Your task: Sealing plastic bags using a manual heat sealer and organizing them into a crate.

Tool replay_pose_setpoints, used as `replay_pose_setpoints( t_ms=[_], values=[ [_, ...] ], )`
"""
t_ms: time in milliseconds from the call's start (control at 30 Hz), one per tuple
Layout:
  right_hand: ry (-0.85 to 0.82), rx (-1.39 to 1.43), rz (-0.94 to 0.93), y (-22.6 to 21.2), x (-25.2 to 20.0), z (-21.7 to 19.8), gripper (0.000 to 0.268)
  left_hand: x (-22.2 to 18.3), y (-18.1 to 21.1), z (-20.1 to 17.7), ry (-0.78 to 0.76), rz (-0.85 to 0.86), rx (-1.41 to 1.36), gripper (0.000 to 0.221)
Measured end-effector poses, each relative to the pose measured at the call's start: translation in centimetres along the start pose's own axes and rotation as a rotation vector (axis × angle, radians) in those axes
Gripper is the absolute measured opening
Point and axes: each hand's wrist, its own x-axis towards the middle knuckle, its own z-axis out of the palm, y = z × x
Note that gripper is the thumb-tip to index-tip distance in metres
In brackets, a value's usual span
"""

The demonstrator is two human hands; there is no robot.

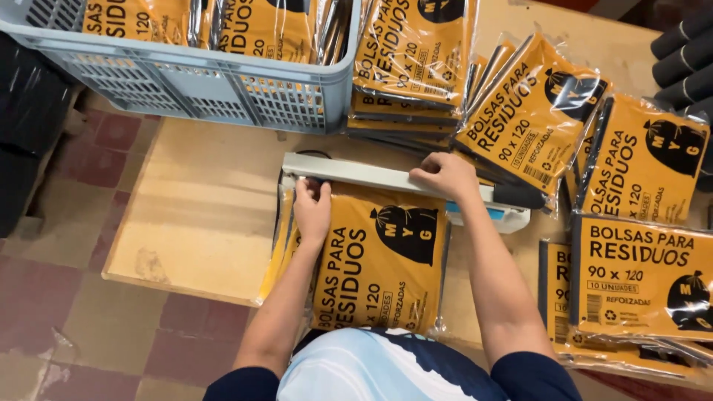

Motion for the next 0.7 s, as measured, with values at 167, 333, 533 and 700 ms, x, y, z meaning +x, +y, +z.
replay_pose_setpoints(
  t_ms=[167, 333, 533, 700],
  values=[
    [-0.016, -0.069, 0.03, 1.2, 0.3, 1.0, 0.049, -3.0, 0.4, -1.3, -0.188, -0.047, 0.146, 0.047],
    [-0.017, -0.102, 0.017, 1.8, 1.0, 1.4, 0.05, -4.6, 3.2, -3.5, -0.399, -0.135, 0.357, 0.061],
    [-0.004, -0.121, 0.034, 2.5, 1.4, 2.2, 0.052, -4.4, 2.7, -3.6, -0.478, -0.073, 0.475, 0.068],
    [0.013, -0.154, 0.021, 2.5, 1.5, 2.2, 0.054, -3.8, 1.8, -3.2, -0.516, -0.016, 0.503, 0.072]
  ],
)
